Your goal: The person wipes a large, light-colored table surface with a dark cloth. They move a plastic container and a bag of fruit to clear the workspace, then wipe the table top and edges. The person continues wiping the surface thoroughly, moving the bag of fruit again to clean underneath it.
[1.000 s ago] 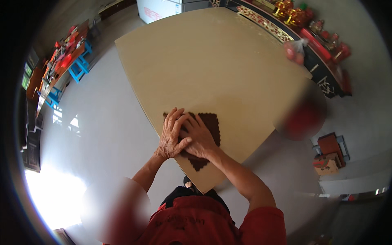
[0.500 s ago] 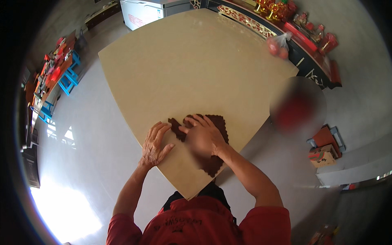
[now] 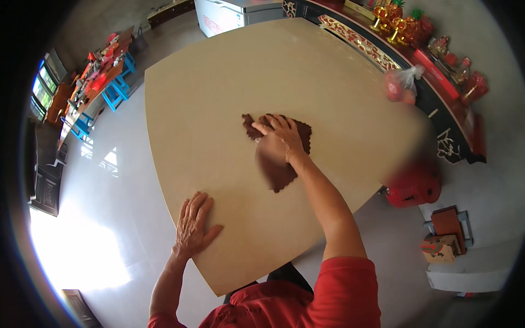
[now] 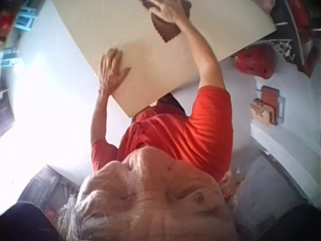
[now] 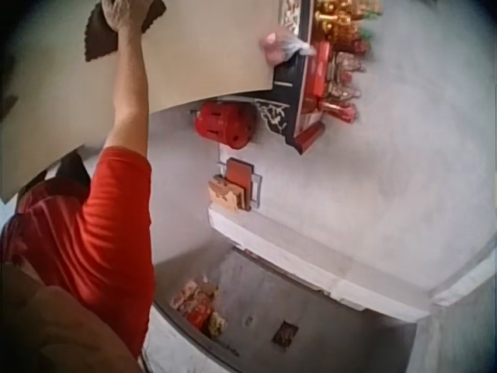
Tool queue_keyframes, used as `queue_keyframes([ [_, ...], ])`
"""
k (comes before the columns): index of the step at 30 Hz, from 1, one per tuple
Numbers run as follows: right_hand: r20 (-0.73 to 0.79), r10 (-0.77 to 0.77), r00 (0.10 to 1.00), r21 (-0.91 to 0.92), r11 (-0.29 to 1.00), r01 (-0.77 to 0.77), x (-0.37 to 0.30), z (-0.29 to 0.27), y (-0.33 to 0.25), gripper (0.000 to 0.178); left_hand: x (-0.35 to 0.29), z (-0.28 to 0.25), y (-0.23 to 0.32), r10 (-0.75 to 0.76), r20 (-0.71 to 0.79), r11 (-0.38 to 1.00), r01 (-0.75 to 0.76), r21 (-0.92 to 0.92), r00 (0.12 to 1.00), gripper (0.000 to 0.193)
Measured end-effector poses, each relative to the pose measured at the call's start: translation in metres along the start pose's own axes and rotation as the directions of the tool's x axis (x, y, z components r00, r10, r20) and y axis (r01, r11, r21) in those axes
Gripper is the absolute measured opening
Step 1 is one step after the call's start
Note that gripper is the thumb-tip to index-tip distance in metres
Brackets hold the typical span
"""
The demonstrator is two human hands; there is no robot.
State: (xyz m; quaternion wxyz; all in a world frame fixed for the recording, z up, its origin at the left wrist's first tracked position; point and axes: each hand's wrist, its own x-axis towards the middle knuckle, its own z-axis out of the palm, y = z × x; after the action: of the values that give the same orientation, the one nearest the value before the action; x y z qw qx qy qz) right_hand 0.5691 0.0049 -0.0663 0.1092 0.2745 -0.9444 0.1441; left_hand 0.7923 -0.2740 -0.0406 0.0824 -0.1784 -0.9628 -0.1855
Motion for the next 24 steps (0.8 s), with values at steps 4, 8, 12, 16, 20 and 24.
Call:
queue_keyframes([
  [4, -0.014, 0.121, 0.993, -0.095, 0.988, -0.122, 0.037, 0.011, 0.041, 0.049, 0.004, -0.005, 0.003, -0.087, 0.037, 0.995, 0.089, -0.043, 0.996, 0.060],
  [8, -0.273, 0.179, 0.945, 0.164, 0.977, -0.137, 0.055, 0.005, 0.037, 0.042, 0.001, -0.001, -0.003, -0.088, 0.000, 0.991, 0.088, -0.097, 0.996, 0.054],
  [12, -0.327, 0.380, 0.865, 0.406, 0.883, -0.234, 0.048, 0.015, 0.031, 0.037, 0.006, 0.004, -0.001, -0.078, -0.023, 0.991, 0.075, -0.110, 0.997, 0.052],
  [16, -0.348, 0.298, 0.889, 0.634, 0.773, -0.011, 0.024, -0.020, -0.026, 0.026, 0.001, 0.005, -0.002, -0.091, -0.046, 0.989, 0.085, -0.119, 0.995, 0.051],
  [20, -0.410, 0.077, 0.909, 0.112, 0.993, -0.034, -0.020, -0.001, -0.065, 0.044, -0.003, 0.007, -0.006, -0.074, -0.078, 0.991, 0.065, -0.113, 0.994, 0.051],
  [24, -0.344, 0.021, 0.939, -0.137, 0.988, -0.072, -0.058, 0.014, -0.103, 0.059, -0.003, 0.012, -0.009, -0.027, -0.108, 0.993, 0.014, -0.120, 0.994, 0.046],
])
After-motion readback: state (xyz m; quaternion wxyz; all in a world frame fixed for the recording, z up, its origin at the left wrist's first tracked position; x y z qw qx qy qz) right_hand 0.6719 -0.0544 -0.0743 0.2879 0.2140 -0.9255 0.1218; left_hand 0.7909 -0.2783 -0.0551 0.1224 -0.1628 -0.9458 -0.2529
